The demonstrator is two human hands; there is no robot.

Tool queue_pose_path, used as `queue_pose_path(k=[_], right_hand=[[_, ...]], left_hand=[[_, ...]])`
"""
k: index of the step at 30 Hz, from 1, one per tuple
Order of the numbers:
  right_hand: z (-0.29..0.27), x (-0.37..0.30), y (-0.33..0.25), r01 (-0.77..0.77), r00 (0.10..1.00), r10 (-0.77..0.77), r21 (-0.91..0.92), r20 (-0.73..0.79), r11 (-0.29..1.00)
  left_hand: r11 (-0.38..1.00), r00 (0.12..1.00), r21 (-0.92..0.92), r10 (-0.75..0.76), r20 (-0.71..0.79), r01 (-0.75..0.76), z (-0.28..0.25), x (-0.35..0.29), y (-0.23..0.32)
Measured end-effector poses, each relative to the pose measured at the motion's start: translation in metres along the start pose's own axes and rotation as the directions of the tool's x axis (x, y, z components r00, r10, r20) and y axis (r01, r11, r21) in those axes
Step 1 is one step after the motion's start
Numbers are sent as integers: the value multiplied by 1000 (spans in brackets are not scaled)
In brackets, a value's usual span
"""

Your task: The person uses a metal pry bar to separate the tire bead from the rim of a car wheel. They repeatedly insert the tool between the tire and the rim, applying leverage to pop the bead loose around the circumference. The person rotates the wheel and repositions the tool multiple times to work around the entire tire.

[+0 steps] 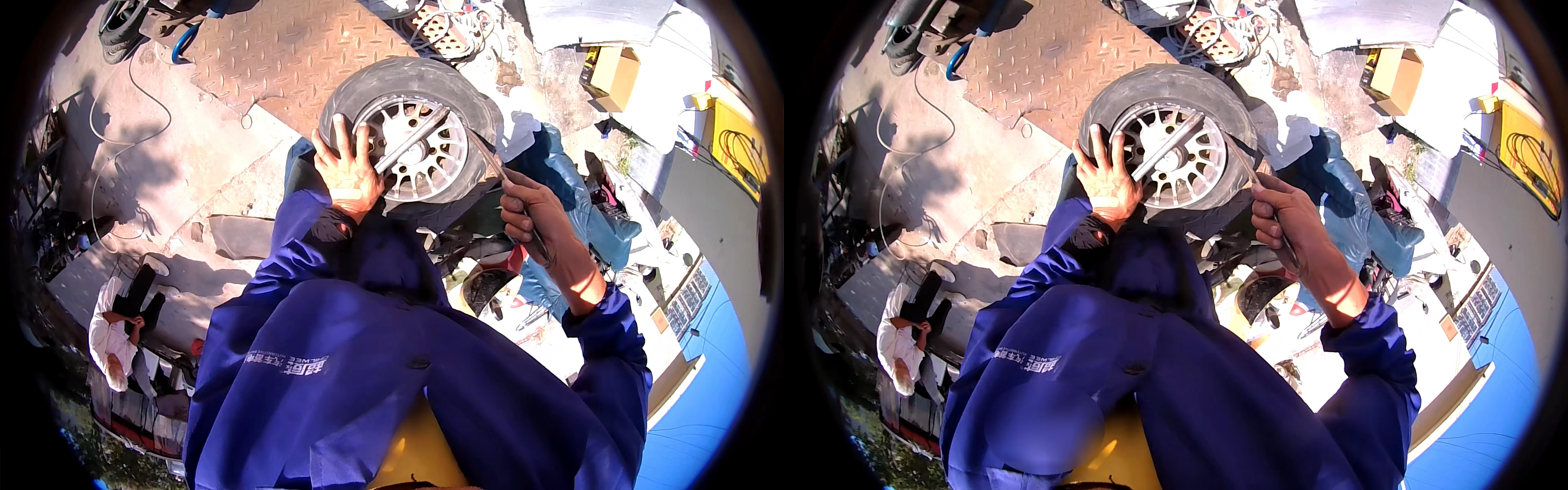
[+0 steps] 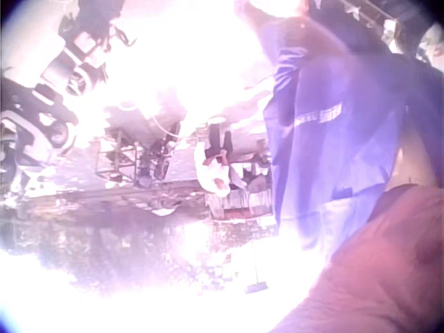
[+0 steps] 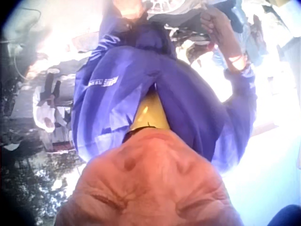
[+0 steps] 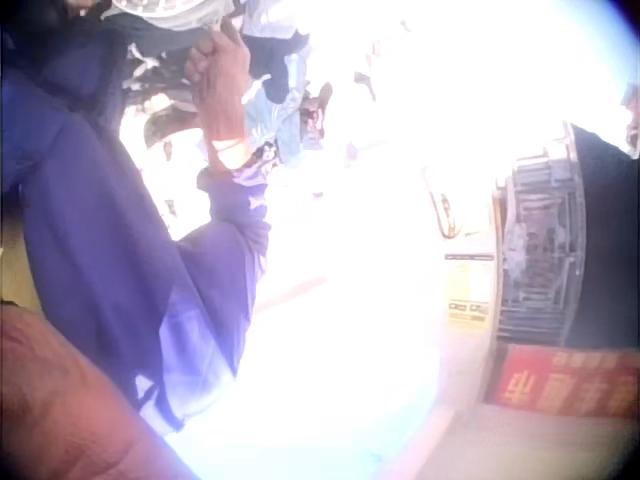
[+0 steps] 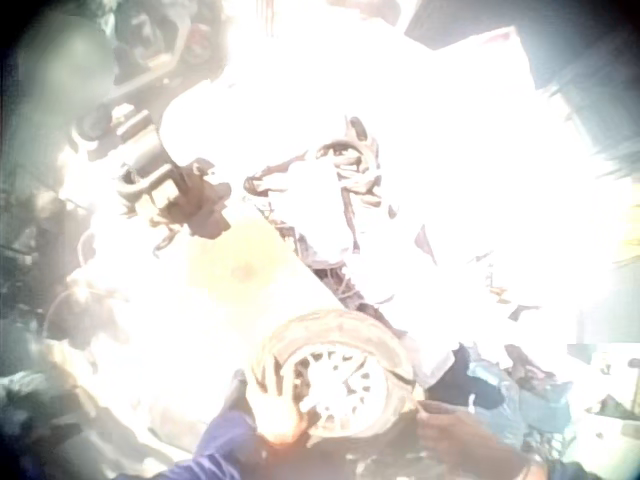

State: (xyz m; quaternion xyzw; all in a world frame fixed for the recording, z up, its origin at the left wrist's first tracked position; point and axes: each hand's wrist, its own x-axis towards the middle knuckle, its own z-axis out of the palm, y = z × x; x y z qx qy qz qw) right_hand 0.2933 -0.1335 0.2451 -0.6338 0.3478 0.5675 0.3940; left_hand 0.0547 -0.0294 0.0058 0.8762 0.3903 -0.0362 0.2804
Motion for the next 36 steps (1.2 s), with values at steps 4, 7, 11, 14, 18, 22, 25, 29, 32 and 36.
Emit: queue_pose_path(k=[4,7,11,14,18,22,25,29,32,36], right_hand=[[55,15,15,182,968,-211,-199,-136,963],[72,41,45,289,923,-322,-170,-211,942],[88,143,144,552,696,-676,-421,-241,719],[117,185,159,592,417,-874,-655,-249,469],[97,177,149,445,672,-718,-676,-181,587],[92,180,140,388,649,-752,-801,-115,456],[81,171,121,215,735,-677,-937,-29,274],[75,167,118,300,609,-792,-938,48,174],[78,172,116,338,637,-771,-900,3,276],[77,163,123,351,588,-809,-904,10,243]], left_hand=[[998,998,-13,-61,-14,60,-12,12,0],[998,996,-12,-58,-67,57,-10,16,-2],[998,999,62,-22,46,19,-12,22,10],[995,999,-94,16,-45,-20,5,30,17],[999,999,17,36,7,-36,-2,30,11],[997,996,-48,54,-71,-58,2,23,9],[996,996,-29,88,-16,-88,-9,26,2],[986,985,-1,169,42,-169,-27,22,-10],[978,978,-11,207,6,-207,-25,20,-15],[974,974,7,227,-9,-227,-25,15,-19]])
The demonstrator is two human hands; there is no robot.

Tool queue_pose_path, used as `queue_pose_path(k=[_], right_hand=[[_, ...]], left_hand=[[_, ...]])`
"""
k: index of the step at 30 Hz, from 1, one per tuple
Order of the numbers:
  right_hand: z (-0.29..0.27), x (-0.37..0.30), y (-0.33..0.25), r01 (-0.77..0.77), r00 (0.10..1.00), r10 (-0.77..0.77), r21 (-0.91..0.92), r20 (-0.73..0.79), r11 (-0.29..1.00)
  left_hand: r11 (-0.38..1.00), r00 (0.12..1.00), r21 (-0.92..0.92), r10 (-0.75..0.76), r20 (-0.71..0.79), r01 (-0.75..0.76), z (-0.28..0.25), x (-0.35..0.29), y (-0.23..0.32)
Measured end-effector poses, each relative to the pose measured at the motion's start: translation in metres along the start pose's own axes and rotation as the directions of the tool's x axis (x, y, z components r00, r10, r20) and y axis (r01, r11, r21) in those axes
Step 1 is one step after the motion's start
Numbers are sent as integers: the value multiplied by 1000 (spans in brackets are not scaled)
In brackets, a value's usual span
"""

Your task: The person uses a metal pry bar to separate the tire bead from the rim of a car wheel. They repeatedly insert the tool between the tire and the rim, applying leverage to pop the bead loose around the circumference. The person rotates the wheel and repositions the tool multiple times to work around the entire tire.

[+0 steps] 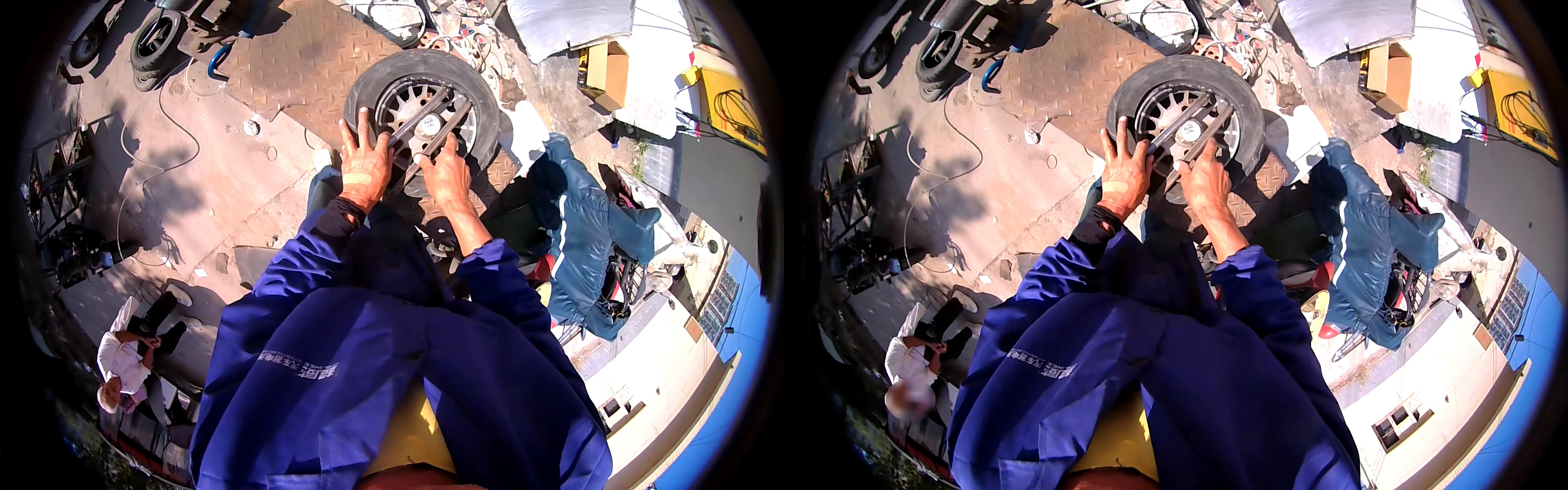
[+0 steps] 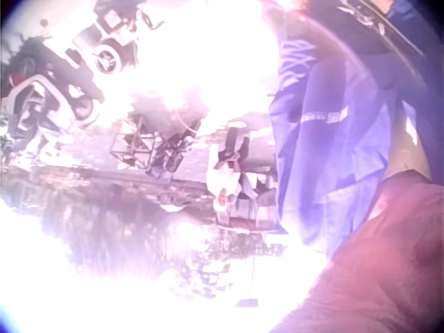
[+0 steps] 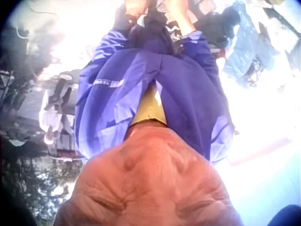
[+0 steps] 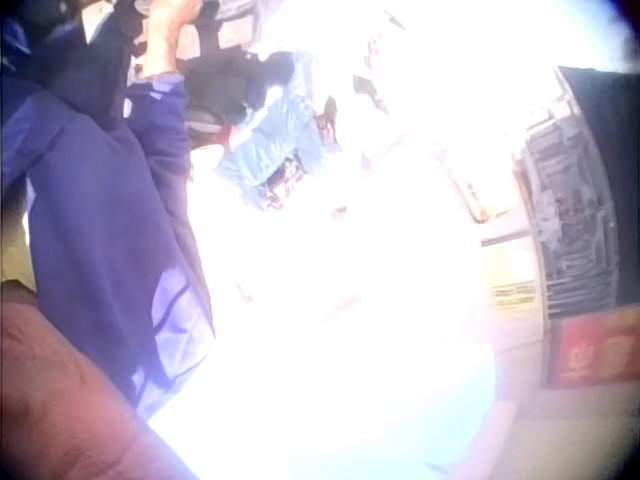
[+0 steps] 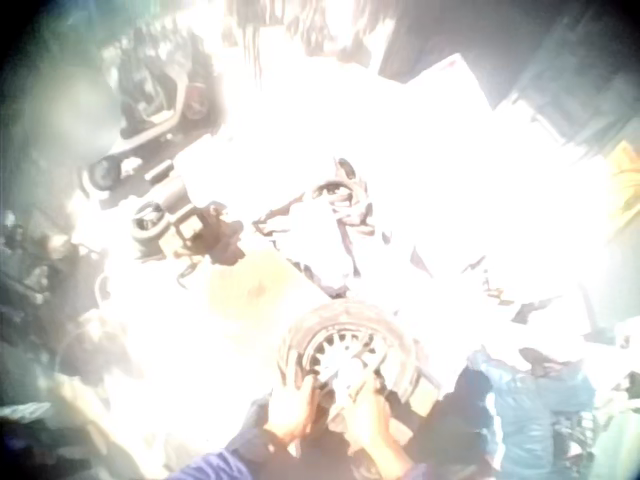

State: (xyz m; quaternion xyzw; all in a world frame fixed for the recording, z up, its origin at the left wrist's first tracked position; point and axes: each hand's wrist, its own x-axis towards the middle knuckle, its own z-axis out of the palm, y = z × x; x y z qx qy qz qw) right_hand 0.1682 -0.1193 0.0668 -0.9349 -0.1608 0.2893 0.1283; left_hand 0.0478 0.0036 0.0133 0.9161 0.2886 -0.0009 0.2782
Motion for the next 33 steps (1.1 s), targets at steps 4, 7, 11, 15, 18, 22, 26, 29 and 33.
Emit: queue_pose_path(k=[4,7,11,15,18,22,26,29,33], right_hand=[[1,-19,3,28,999,-21,246,-34,969],[32,-27,-3,-14,1000,9,532,11,847],[55,-40,4,-140,990,25,970,138,199],[29,-46,40,-94,972,224,989,66,117],[10,-48,100,-135,965,258,917,37,376],[-11,-64,135,-350,903,400,811,159,469],[-19,-68,166,-310,948,248,746,197,590],[-23,-53,190,-20,992,64,375,-105,927],[-87,-26,152,105,992,-97,96,-85,990]], left_hand=[[999,1000,-27,-28,3,29,-16,-12,10],[977,999,-208,-36,3,35,-31,-51,13],[936,951,-285,260,166,-207,-45,-78,25],[957,998,-290,-30,-47,15,-57,-41,11],[794,919,-469,-377,119,387,-10,1,-43],[516,784,-596,-480,393,615,44,15,-67],[499,815,-659,-469,340,563,73,-16,-79],[398,809,-742,-488,327,540,63,-69,-39],[331,820,-804,-486,304,494,57,-85,-36]])
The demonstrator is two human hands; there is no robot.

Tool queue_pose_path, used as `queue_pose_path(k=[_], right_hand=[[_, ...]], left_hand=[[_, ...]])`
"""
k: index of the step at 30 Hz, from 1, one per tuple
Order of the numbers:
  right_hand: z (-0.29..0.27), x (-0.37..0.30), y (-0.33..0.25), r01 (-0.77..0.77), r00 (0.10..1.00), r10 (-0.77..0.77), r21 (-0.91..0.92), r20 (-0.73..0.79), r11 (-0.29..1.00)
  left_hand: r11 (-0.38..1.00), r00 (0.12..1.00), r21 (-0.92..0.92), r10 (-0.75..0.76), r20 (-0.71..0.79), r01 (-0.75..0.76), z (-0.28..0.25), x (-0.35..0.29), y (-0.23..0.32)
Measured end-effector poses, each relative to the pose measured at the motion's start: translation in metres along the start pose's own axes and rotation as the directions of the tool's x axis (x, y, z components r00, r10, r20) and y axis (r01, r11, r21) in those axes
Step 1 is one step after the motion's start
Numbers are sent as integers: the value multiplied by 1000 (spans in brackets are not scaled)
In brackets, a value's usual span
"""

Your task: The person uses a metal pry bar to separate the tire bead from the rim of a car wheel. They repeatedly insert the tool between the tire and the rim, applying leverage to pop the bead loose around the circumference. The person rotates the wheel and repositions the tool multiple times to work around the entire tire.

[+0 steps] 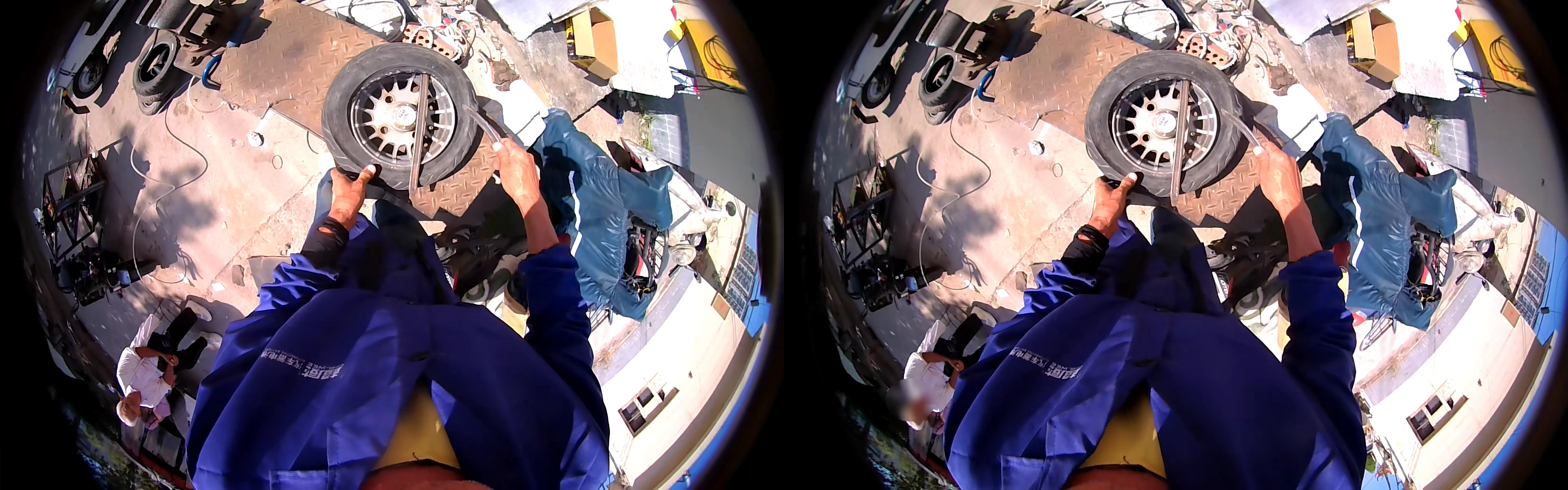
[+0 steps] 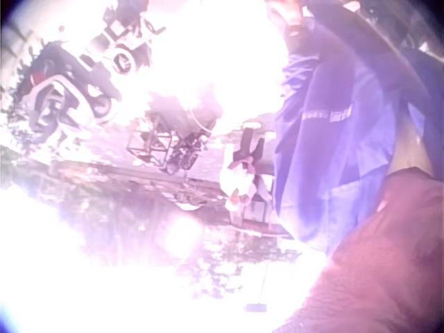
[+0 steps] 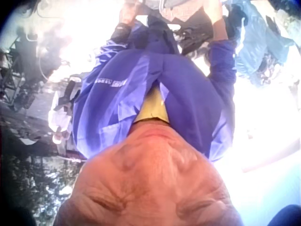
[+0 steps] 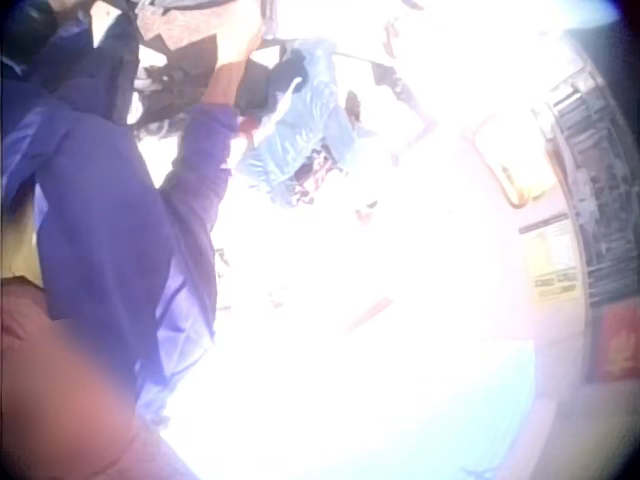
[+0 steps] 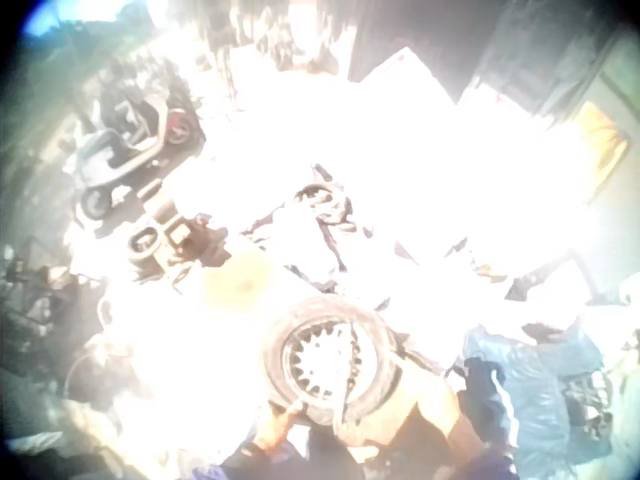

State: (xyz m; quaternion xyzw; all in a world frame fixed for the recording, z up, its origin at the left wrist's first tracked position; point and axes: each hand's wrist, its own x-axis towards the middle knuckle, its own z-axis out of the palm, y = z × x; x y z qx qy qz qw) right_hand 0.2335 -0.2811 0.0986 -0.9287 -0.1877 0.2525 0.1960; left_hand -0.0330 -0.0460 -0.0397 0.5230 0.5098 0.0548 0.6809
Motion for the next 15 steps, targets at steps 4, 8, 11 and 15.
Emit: queue_pose_path(k=[4,8,11,15], right_hand=[[-26,53,-7,83,995,-62,-313,76,946],[-32,102,-6,159,986,-117,-460,120,874],[-34,127,-5,268,959,-196,-425,205,865],[-41,152,-18,355,897,-171,-435,408,827]], left_hand=[[851,968,487,248,-43,-197,-9,20,76],[564,887,739,451,99,-369,3,77,130],[601,907,712,403,122,-362,11,116,133],[645,927,687,355,120,-336,14,113,140]])
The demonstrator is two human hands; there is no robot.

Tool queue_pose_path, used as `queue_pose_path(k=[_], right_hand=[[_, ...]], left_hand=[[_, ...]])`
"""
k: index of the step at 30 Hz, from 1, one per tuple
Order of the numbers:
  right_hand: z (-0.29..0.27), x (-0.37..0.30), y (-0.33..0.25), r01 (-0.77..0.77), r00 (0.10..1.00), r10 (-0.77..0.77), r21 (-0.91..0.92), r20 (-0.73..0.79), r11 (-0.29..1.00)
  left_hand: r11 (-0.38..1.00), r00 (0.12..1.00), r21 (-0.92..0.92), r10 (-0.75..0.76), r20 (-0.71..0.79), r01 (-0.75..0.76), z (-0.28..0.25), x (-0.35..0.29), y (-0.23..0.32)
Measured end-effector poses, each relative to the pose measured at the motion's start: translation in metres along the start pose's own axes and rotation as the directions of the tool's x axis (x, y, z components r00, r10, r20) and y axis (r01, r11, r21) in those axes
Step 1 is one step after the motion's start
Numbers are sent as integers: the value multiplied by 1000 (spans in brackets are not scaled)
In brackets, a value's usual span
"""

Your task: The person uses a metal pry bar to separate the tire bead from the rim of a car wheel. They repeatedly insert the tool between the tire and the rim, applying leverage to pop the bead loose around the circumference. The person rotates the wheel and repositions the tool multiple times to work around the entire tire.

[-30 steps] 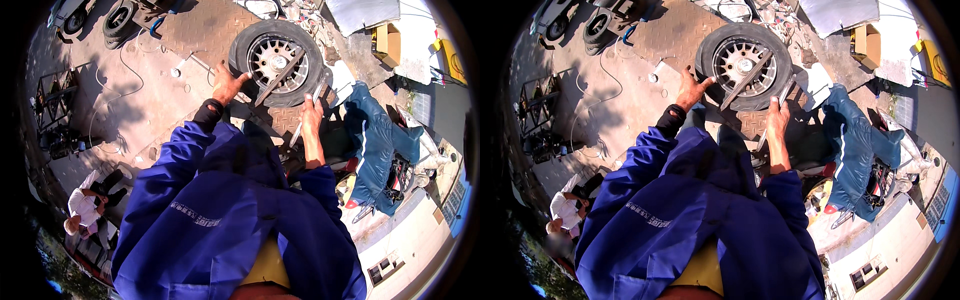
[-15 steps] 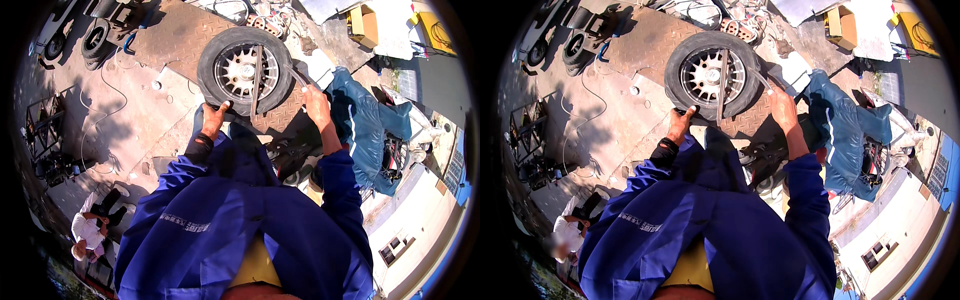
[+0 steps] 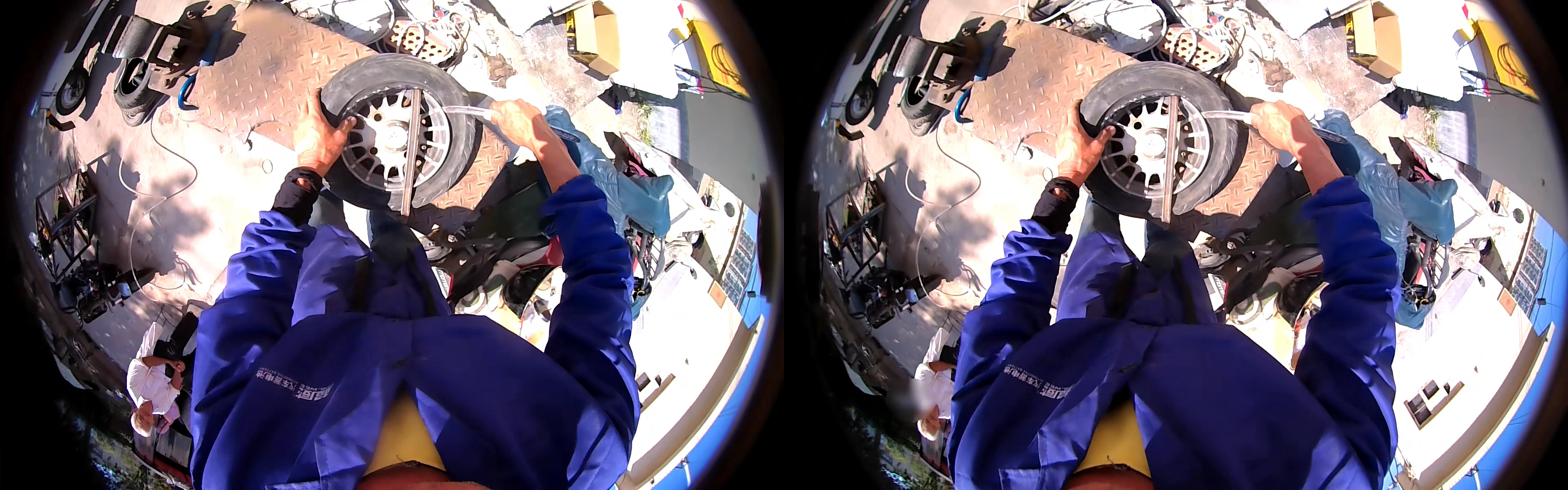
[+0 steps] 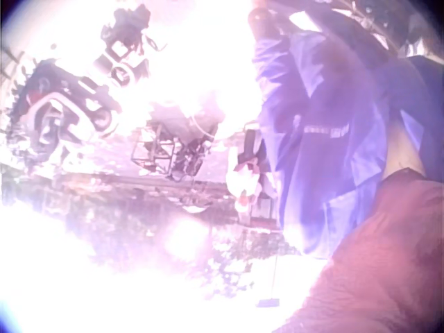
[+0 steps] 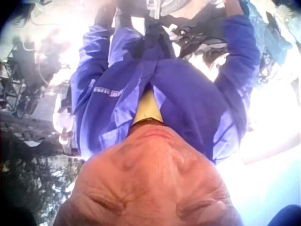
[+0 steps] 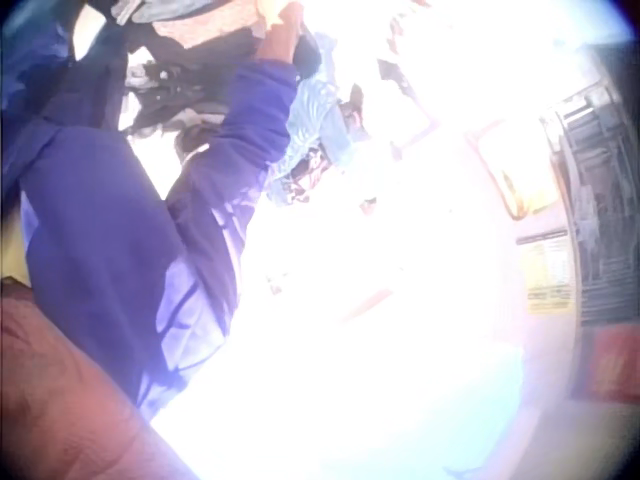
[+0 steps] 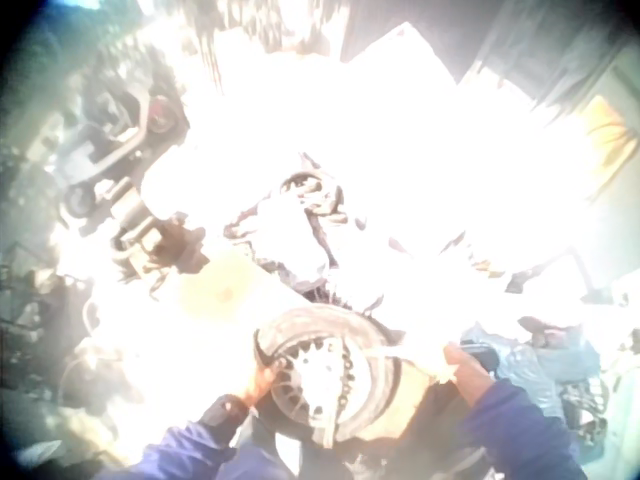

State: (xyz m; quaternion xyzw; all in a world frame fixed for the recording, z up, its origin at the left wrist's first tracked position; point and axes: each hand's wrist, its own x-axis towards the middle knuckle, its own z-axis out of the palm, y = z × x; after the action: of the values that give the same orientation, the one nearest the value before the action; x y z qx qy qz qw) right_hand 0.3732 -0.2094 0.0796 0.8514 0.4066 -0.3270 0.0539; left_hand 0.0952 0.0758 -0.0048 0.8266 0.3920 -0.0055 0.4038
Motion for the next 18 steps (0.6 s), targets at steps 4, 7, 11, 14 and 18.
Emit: queue_pose_path(k=[4,7,11,14,18], right_hand=[[-7,22,14,65,981,-70,34,183,997],[-11,26,9,1,977,-28,126,212,992],[-36,23,-45,-87,976,119,-173,181,981],[-49,27,-63,-54,981,108,-304,164,951],[-51,30,-60,-12,991,48,-276,123,961]], left_hand=[[1000,1000,-5,13,-25,-13,4,-1,1],[998,1000,50,-25,-9,26,3,-5,3],[999,1000,27,-22,-10,22,1,-4,3],[999,999,14,-52,15,52,1,-5,7],[997,998,50,-64,-15,65,-3,-2,10]])
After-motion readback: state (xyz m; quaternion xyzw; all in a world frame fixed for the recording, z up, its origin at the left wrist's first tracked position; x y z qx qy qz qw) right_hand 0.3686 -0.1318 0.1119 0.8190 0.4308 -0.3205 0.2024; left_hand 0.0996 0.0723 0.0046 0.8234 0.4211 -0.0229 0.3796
